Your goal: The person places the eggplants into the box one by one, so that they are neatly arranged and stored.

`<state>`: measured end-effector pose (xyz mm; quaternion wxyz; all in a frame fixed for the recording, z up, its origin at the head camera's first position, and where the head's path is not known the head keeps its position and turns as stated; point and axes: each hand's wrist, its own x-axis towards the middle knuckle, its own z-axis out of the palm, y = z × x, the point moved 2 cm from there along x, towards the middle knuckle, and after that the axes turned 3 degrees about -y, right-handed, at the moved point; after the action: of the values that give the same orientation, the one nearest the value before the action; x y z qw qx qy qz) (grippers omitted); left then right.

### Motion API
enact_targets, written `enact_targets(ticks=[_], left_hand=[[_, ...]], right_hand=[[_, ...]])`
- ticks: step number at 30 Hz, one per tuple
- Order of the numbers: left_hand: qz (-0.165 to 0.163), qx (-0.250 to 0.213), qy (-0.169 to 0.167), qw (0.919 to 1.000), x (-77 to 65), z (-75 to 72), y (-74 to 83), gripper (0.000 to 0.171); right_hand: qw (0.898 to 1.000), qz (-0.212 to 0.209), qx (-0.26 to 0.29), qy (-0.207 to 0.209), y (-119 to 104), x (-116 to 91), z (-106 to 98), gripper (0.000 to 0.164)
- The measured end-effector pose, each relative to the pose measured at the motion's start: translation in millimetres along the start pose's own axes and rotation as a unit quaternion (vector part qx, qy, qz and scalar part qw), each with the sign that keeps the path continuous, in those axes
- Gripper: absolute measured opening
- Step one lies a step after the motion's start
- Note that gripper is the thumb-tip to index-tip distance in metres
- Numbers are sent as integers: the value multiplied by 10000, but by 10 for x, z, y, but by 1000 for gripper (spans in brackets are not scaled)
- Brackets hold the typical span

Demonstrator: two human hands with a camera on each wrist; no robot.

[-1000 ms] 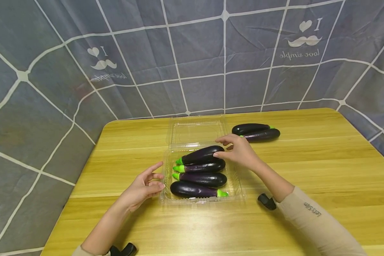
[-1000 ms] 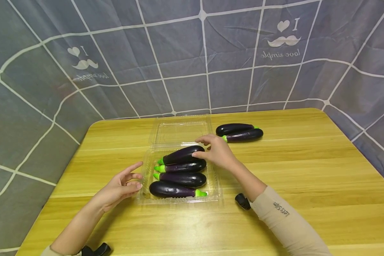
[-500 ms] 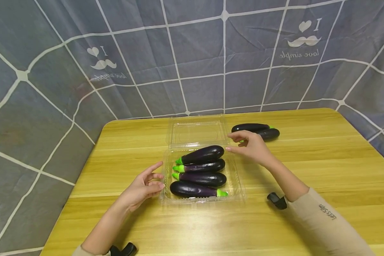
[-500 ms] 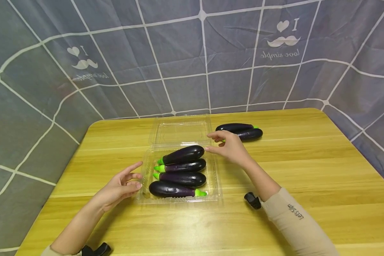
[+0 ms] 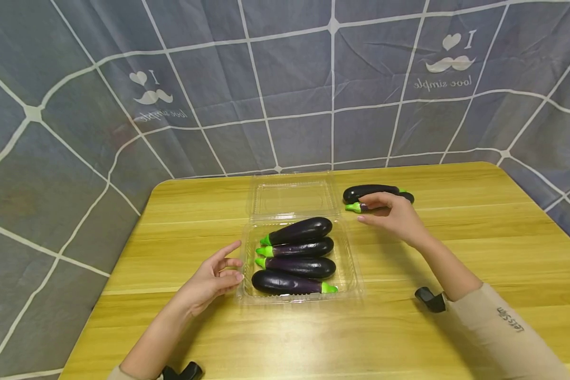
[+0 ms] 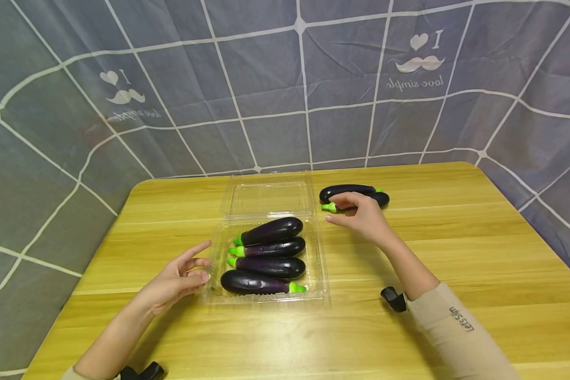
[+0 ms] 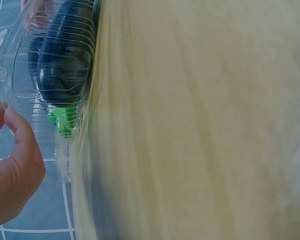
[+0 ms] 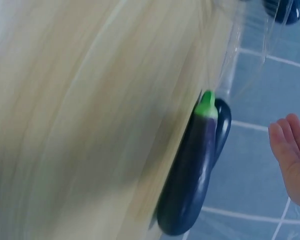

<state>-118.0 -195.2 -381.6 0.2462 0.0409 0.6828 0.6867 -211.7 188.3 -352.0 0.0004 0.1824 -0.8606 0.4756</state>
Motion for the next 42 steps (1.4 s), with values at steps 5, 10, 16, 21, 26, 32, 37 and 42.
enact_targets(ticks=[5,10,16,21,26,32,37,42], left_hand=[[-2,15,-1,10000,-8,-11,-2,77],[-27,38,24,10000,-28,-12,0,77],[-15,33,29,10000,-34,-9,5,76],[-22,48,29,10000,-36,-5,14,76],[-27,60,26,10000,-32,-3,13,77],[13,42,-18,10000,-18,1,3,78],[33,42,-50,10000,-24,1,-1,78],[51,34,-52,10000,-26,0,3,78]], right_hand=[[9997,243,84,59,70,-32,-105,44],[9989,463,58,3,140,-51,-180,46],[9984,526,-215,55,196,-61,-273,49],[9978,556,-323,188,235,-52,-366,50],[9963,777,-353,48,303,-37,-473,56],[9946,957,-364,-139,395,-7,-582,59],[9942,838,-635,-219,495,40,-633,56],[9925,800,-867,-320,601,76,-659,59]])
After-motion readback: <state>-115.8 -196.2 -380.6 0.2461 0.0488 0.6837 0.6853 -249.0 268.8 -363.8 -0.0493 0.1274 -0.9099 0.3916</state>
